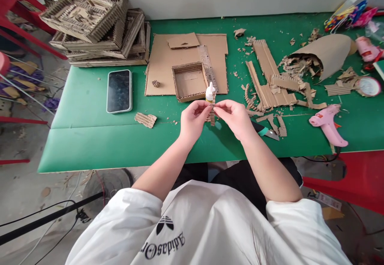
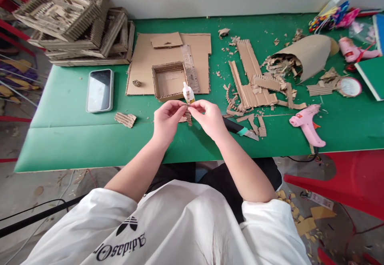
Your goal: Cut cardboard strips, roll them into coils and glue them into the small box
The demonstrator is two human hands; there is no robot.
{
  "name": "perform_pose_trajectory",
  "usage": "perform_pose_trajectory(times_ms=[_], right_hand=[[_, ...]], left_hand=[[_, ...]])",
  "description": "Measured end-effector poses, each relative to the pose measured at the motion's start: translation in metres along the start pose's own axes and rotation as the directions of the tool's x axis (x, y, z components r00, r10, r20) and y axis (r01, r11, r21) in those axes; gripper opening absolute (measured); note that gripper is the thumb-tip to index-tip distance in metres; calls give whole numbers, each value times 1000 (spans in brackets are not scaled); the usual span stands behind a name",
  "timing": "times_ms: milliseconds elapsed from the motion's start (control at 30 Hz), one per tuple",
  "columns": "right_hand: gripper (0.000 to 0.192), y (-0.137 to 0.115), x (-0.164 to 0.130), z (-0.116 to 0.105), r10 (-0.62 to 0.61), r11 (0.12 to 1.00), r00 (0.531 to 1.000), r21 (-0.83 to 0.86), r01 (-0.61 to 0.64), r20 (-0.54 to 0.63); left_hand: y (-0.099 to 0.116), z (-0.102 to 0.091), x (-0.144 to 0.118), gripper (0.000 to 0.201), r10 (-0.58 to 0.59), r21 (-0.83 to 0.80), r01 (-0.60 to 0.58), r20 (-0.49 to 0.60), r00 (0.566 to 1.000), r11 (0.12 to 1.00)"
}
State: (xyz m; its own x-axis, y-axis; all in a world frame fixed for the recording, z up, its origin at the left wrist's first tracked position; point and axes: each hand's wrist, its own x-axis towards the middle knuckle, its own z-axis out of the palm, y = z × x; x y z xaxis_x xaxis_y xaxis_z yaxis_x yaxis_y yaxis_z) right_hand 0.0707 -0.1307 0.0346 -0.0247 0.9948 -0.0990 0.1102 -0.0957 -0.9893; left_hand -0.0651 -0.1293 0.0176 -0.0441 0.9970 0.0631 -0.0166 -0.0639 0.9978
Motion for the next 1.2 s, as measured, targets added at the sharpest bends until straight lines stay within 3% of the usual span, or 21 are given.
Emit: perform_pose_trajectory(times_ms=[167, 300, 433, 533, 600, 733, 833, 1000, 1200], right_hand=[[15, -4, -2, -2, -59, 981, 998, -186, 51, -38], [13, -9, -6, 0, -71, 969, 997, -241, 59, -39], [12, -6, -5, 2, -52, 975, 996, -221, 35, -71], [17, 0, -2, 3, -15, 996, 998, -90, 10, -58], [21, 3, 1, 3, 34, 999, 999, 26, -33, -31], [17, 3, 3, 0, 30, 998, 999, 54, -28, -42], [15, 1, 2, -2, -42, 998, 997, -42, 39, -71], [16, -3, -2, -3, -77, 987, 996, -148, 68, -54], [10, -10, -6, -1, -92, 962, 993, -265, 68, -80]], left_hand=[[-1, -1, 0, 20, -86, -27, 87, 36, 996, 996], [-2, -2, -1, 20, -83, 26, 82, 45, 996, 996], [1, 0, -5, 11, 61, 230, -64, 21, 998, 971], [5, 1, -8, 7, 254, 393, -243, 26, 967, 887], [6, 2, -9, 7, 287, 397, -271, 22, 958, 877], [2, 1, -5, 15, 20, 111, -25, 43, 999, 993], [1, 1, -2, 24, -106, -15, 108, 96, 990, 994], [1, 0, -1, 23, -111, -13, 112, 64, 992, 994], [3, 2, -3, 11, -6, 130, -2, 55, 998, 992]])
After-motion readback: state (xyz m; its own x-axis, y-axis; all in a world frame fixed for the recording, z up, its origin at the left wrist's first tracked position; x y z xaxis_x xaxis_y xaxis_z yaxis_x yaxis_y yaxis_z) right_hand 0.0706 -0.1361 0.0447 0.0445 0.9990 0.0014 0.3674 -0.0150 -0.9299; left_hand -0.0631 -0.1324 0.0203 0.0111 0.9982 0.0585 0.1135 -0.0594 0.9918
